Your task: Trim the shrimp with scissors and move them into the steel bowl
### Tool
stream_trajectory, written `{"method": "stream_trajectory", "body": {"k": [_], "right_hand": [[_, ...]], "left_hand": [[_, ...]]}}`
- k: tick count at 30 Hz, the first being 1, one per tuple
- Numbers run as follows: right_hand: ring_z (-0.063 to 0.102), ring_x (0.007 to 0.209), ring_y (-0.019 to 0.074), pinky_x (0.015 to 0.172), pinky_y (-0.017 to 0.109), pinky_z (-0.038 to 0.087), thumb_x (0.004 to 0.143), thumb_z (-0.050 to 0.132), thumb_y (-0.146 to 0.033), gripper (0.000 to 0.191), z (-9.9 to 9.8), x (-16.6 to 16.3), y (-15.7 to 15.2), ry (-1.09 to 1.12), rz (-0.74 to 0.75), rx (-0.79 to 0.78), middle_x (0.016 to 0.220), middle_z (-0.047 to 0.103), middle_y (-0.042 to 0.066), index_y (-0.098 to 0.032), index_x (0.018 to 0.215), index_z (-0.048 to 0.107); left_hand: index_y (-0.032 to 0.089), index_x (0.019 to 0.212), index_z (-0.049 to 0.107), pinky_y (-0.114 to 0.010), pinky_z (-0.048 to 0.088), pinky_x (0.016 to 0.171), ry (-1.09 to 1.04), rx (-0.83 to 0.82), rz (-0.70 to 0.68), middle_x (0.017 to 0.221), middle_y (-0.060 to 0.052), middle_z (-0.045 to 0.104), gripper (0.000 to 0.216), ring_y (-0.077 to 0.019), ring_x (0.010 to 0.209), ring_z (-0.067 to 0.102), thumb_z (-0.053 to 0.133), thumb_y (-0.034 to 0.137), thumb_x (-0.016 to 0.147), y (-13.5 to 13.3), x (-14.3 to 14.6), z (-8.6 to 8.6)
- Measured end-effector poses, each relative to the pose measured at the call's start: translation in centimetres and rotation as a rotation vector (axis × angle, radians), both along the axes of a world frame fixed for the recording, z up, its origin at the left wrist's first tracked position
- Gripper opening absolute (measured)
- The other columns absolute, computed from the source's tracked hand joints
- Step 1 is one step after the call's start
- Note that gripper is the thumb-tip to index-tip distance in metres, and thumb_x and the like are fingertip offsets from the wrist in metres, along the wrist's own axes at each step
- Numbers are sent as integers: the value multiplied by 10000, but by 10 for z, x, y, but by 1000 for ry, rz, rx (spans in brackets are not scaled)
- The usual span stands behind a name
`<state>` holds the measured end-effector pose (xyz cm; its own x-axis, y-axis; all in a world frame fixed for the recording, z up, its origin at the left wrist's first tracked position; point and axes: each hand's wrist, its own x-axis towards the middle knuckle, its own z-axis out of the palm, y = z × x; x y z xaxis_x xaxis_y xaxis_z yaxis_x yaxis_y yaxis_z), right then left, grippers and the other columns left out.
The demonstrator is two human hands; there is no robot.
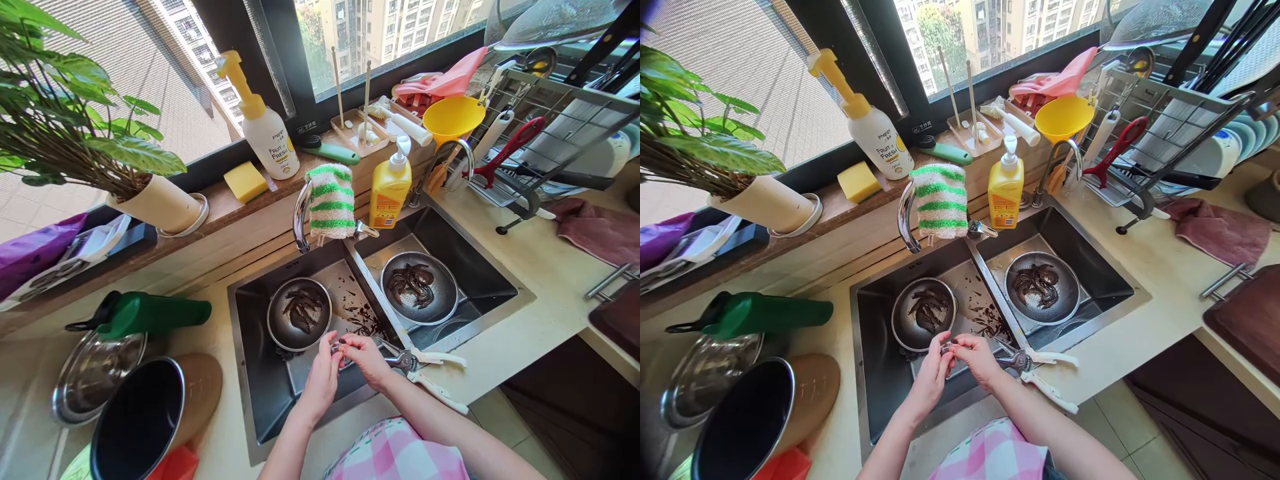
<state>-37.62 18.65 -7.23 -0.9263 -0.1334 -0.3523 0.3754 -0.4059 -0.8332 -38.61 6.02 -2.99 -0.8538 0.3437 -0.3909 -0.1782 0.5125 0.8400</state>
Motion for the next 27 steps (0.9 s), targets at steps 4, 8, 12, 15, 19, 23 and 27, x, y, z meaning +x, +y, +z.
{"method": "stream_trajectory", "body": {"k": [4,8,12,15,19,23,27], "right_hand": [[455,564,89,542,206,394,698,635,-397,284,0,-1,-2,-56,1,-89,588,478,-35,-147,578,574],[469,542,88,534,207,393,709,614,-425,308,2,-2,-3,-66,12,-87,559,495,-37,-149,582,566],[478,523,84,525,206,391,712,603,-445,323,3,-3,-2,-58,14,-54,557,509,-39,-146,597,560],[475,490,82,505,214,395,685,622,-457,319,2,-4,-1,-74,24,-71,557,509,-48,-156,617,543],[460,502,78,512,211,381,682,623,-450,312,3,-6,0,-67,17,-34,561,506,-48,-158,619,534],[442,549,81,540,208,358,687,621,-422,289,5,-6,0,-52,-42,47,586,507,-39,-149,626,548],[440,566,93,553,217,354,691,605,-426,284,7,-6,0,-59,-66,99,596,507,-31,-153,635,552]], "left_hand": [[149,1262,328,-311,455,686,-19,0,-42,865,-80,585,424,-166,773,560,357,301,868,0,-1,-1],[151,1261,351,-315,460,683,-25,-11,-14,841,-69,587,427,-165,750,559,351,323,869,2,2,-5],[155,1258,359,-313,461,669,-28,-9,14,834,-64,586,429,-157,714,554,346,338,871,4,4,-7],[153,1264,349,-312,459,667,-29,-5,13,837,-67,588,432,-154,701,549,345,331,870,3,5,-8],[145,1272,335,-307,450,668,-43,-19,6,848,-71,588,439,-151,694,543,345,314,867,1,5,-8],[144,1252,348,-295,434,659,-38,-26,-15,865,-71,572,415,-144,687,521,348,287,863,2,4,-5],[142,1220,367,-277,413,622,-48,-19,-59,817,-52,556,373,-134,641,482,331,255,866,4,2,0]]}}
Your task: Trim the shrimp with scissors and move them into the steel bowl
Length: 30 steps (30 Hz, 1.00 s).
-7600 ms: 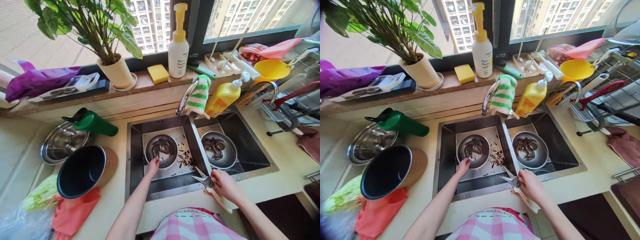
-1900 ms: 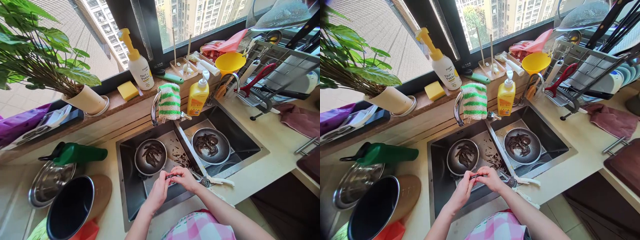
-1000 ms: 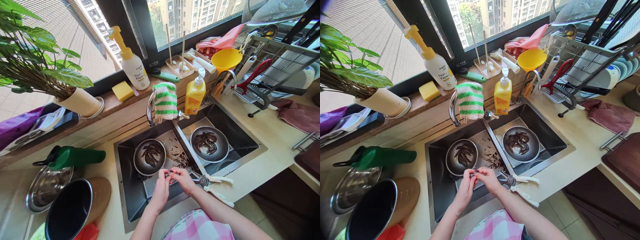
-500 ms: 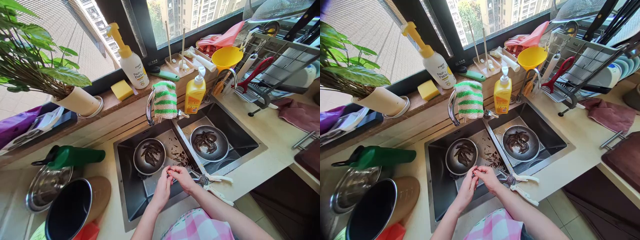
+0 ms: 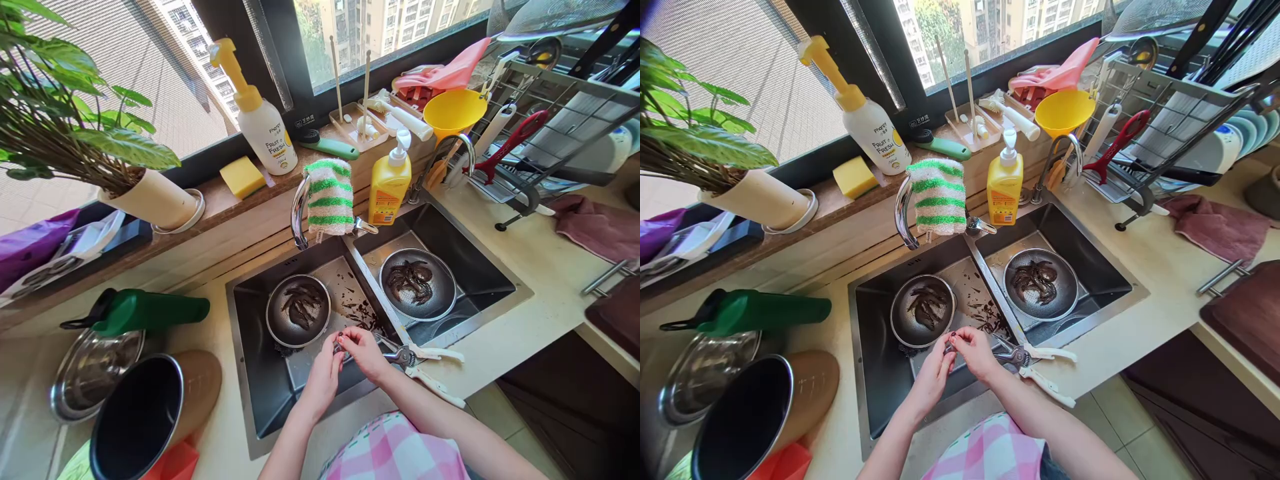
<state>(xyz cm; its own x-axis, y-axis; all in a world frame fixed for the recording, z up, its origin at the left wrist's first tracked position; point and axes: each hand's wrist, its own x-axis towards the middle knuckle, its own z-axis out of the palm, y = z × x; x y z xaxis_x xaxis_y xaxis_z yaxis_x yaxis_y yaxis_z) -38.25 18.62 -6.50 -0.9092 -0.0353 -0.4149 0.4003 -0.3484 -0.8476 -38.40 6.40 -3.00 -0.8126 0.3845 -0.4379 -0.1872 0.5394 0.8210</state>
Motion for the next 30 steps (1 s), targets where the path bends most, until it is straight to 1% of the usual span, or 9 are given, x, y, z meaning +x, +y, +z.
{"method": "stream_trajectory", "body": {"k": [5,7,10,13,16,20,24,28,30], "right_hand": [[442,583,102,555,218,353,707,577,-429,279,-2,0,-1,1,-5,50,614,511,-20,-156,657,552],[438,583,101,555,216,351,723,559,-415,267,-5,1,-1,20,7,90,612,506,-21,-155,659,546],[433,593,105,562,217,351,751,523,-381,247,-9,2,0,60,17,208,618,506,-17,-155,654,537],[445,626,119,582,221,359,754,508,-353,225,-14,3,1,85,3,351,634,517,-8,-159,644,535],[458,650,130,603,231,368,754,492,-339,209,-19,4,2,105,6,428,655,533,2,-162,653,538],[469,657,134,608,234,373,764,472,-327,200,-19,3,3,127,16,457,668,543,6,-164,669,539],[437,607,121,574,225,358,771,468,-331,215,-20,0,7,111,8,453,617,511,-9,-164,645,519],[419,578,114,558,223,347,774,468,-346,228,-26,-4,14,95,-16,471,591,489,-18,-165,643,510],[421,564,116,543,223,347,780,460,-349,237,-26,-7,19,96,-19,507,577,485,-18,-167,636,508]], "left_hand": [[147,1209,384,-274,403,627,-2,-23,-26,803,-48,557,365,-137,640,482,340,244,860,-1,-2,4],[152,1212,385,-275,406,641,-13,-23,-28,840,-59,567,367,-139,655,488,337,244,860,-2,-2,4],[167,1209,394,-275,407,666,-28,-31,-29,906,-75,577,364,-147,704,506,335,246,858,-4,-3,6],[173,1192,411,-273,405,669,-25,-57,-46,898,-72,584,352,-151,713,511,338,244,855,-4,-3,10],[176,1178,421,-276,404,664,-14,-76,-69,884,-66,587,342,-148,692,508,336,240,853,-4,-4,14],[186,1174,428,-276,412,666,3,-73,-83,903,-67,588,339,-150,701,516,338,243,852,-7,-3,12],[182,1166,435,-275,416,655,12,-105,-79,851,-55,593,337,-150,676,520,334,271,857,-12,-3,9],[198,1125,456,-275,416,679,22,-117,-60,886,-52,595,308,-150,703,533,331,295,861,-18,-4,14],[202,1100,463,-277,415,676,28,-131,-46,841,-42,591,292,-155,702,535,332,307,862,-22,-5,17]]}}
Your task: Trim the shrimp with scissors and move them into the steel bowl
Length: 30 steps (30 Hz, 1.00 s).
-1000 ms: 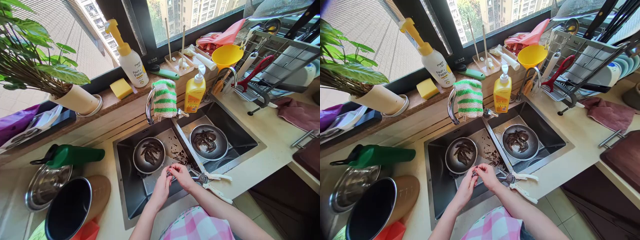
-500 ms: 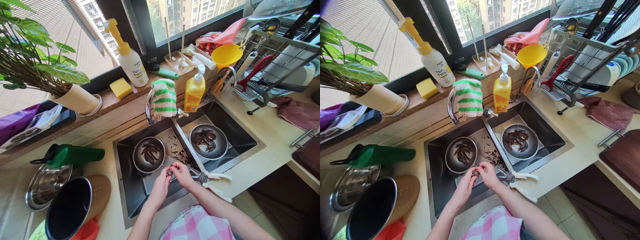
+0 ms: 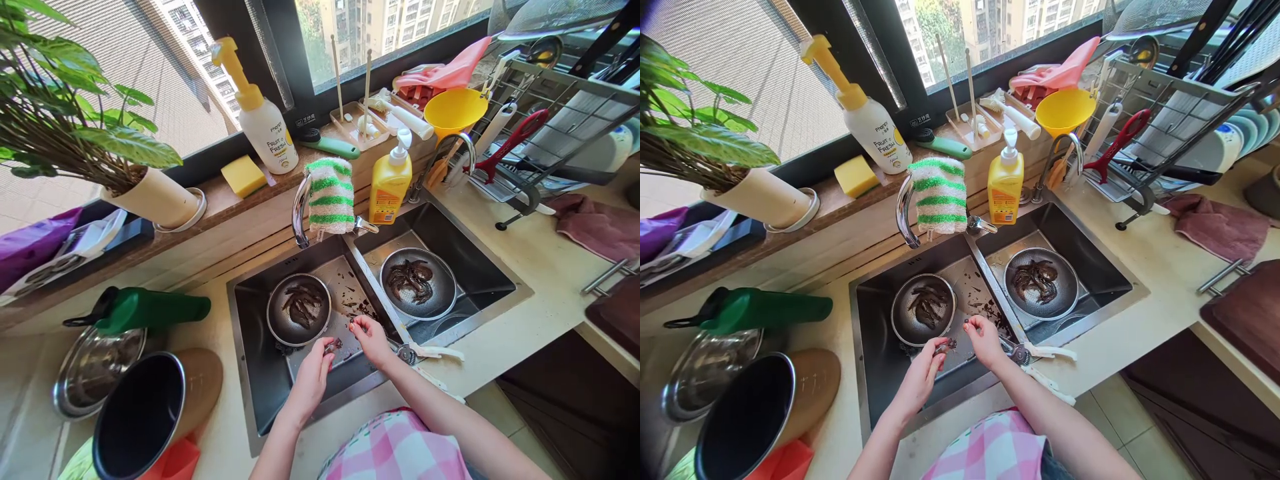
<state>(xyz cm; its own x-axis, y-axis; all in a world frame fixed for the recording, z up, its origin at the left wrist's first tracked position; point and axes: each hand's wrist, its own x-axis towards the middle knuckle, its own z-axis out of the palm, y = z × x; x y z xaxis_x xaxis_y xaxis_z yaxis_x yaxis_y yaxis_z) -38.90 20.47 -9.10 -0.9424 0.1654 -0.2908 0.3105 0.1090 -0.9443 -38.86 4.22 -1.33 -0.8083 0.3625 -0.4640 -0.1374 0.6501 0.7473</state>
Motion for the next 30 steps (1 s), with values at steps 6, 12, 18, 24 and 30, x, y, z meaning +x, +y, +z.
{"method": "stream_trajectory", "body": {"k": [6,12,18,24,30], "right_hand": [[513,745,169,687,279,407,819,439,-290,184,30,-10,14,247,-11,315,740,576,43,-170,734,549],[558,888,204,752,295,409,812,425,-111,182,38,-33,14,-32,460,853,912,615,121,-149,862,596],[596,783,201,635,262,395,812,468,-220,136,31,-37,11,-178,540,884,842,631,106,-152,843,581],[504,531,90,496,178,361,743,520,-206,41,29,-7,5,-216,540,120,597,557,-27,-170,756,534],[454,432,65,409,169,352,733,548,-418,241,38,10,-11,-329,394,-370,576,549,-47,-184,741,489]], "left_hand": [[192,1004,462,-283,426,710,8,67,93,840,-40,598,205,-156,746,564,372,299,855,-13,3,2],[194,944,493,-287,429,750,147,104,172,885,-41,601,155,-161,810,569,431,287,836,-22,4,1],[181,941,511,-288,446,737,264,87,214,880,-51,604,166,-169,809,576,455,278,820,-21,3,-2],[182,956,518,-359,446,801,458,-59,149,927,-82,604,171,-207,894,565,458,265,819,-18,0,-16],[197,917,539,-449,349,938,607,-150,-81,853,-53,632,140,-189,834,580,438,212,821,-11,-1,-18]]}}
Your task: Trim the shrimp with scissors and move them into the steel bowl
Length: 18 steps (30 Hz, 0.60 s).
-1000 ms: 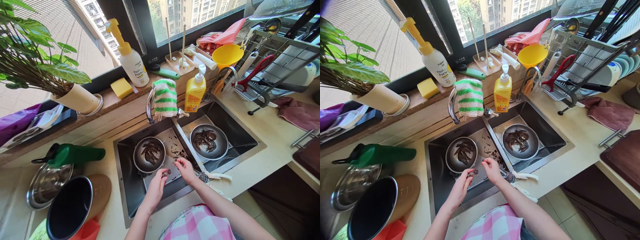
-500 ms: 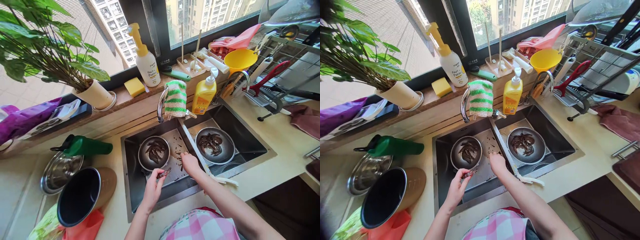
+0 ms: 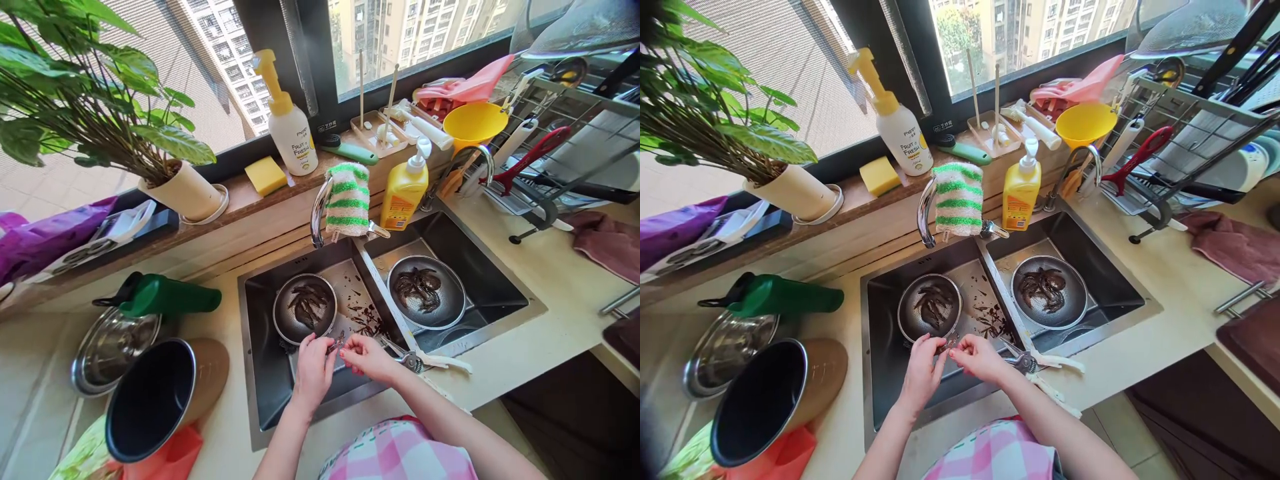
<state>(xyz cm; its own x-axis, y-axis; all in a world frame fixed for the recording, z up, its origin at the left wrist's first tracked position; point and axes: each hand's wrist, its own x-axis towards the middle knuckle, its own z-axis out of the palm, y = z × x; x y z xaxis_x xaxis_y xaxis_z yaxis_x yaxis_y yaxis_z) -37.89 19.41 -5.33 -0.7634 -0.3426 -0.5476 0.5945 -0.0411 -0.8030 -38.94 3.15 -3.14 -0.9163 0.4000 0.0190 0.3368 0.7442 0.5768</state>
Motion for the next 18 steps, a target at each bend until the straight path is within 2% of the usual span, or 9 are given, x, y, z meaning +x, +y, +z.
{"method": "stream_trajectory", "body": {"k": [4,8,11,14,16,18], "right_hand": [[460,403,63,382,160,345,747,514,-373,209,-2,-2,-5,-67,-96,-1,530,546,-48,-178,682,471],[449,365,63,350,152,327,721,480,-243,90,-2,-4,-5,-103,-153,42,485,529,-61,-184,658,458],[459,365,69,368,164,355,694,486,-211,54,2,-4,-5,-97,-123,32,477,532,-62,-187,659,453],[475,377,85,390,188,381,729,445,-244,83,3,-3,-4,-95,-59,47,492,548,-47,-187,669,453],[502,416,98,423,200,392,757,414,-245,110,-1,-2,-3,12,-24,176,525,568,-29,-184,687,472],[556,522,122,499,216,411,761,426,-209,98,-6,-1,0,224,35,429,610,607,5,-176,727,513]], "left_hand": [[195,913,541,-457,334,945,14,-47,-69,844,-49,634,155,-177,804,585,411,191,829,4,3,-1],[193,907,538,-440,351,934,22,-30,-43,854,-49,635,150,-178,813,588,415,178,822,6,6,-4],[192,886,535,-430,362,926,18,-12,4,839,-46,634,130,-184,822,587,432,172,810,9,7,-4],[190,870,530,-417,388,893,-4,-5,45,821,-50,629,107,-191,822,586,440,193,813,11,7,-2],[190,868,526,-391,423,829,-36,-2,96,830,-60,623,107,-202,830,582,443,234,818,10,7,-2],[190,876,520,-352,449,747,-87,7,169,840,-65,620,128,-207,819,581,452,280,816,9,5,-4]]}}
